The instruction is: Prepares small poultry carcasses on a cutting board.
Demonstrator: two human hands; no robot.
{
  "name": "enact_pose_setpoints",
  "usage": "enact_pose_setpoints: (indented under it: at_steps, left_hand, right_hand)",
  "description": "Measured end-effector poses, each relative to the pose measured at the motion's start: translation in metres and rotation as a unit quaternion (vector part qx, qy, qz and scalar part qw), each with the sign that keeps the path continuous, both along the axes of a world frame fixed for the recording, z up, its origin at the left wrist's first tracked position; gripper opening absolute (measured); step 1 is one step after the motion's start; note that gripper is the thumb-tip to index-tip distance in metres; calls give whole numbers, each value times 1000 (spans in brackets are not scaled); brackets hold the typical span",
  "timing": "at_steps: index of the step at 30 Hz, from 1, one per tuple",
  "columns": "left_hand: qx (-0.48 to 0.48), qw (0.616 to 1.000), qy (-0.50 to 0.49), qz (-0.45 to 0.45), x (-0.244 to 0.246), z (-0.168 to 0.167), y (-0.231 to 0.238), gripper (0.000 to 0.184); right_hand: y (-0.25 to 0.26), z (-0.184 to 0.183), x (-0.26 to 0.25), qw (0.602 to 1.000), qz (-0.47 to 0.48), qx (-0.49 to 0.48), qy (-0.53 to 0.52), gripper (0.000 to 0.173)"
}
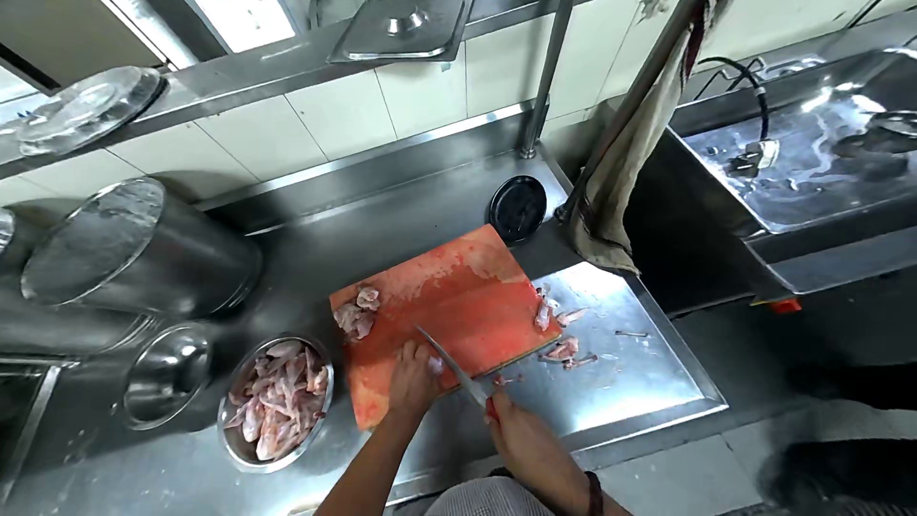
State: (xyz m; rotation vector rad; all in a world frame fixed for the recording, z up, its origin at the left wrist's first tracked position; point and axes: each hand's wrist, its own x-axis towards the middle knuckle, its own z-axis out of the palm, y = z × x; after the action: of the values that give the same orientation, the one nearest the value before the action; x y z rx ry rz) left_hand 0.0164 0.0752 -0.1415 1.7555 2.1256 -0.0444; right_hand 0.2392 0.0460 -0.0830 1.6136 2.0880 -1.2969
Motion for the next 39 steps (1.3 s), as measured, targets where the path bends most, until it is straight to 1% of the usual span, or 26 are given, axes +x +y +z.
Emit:
enact_pose_setpoints:
  at_steps: [7,10,14,16,21,23,26,29,33,37,39]
  left_hand:
    - [-78,996,29,-4,15,23,22,33]
    - [-92,995,46,-17,19,25,30,32]
    - [-57,996,51,-55,19,19,26,27]
    - [-39,996,46,-71,18,16,23,25]
    - [-56,992,81,-80,26,18,22,28]
    - [-60,991,93,-77,28,17,23,28]
    - [-71,989,104,-73,30,19,25,31]
    - [-58,989,112,-79,31,16,24,30]
    - [-39,990,110,-84,28,11,23,25]
    - [-45,990,115,-75,27,8,22,25]
    - [-43,989,116,-78,27,7,22,26]
  right_hand:
    - [-5,24,19,998,-12,-39,-39,36]
    - [0,30,23,998,-9,-49,-46,35]
    - [6,20,19,998,3,-46,-49,36]
    - [11,11,12,999,3,-32,-34,39]
    - [32,-7,-16,1000,-5,-11,-12,38]
    - [33,-5,-14,1000,-7,-16,-12,39]
    - [24,5,7,999,-13,-38,2,39]
    - [18,8,19,998,-12,-60,4,42]
    - [21,5,8,998,-14,-58,-10,39]
    - [22,-3,-5,999,-13,-38,-3,35]
    - [28,-7,-15,1000,-14,-21,-9,35]
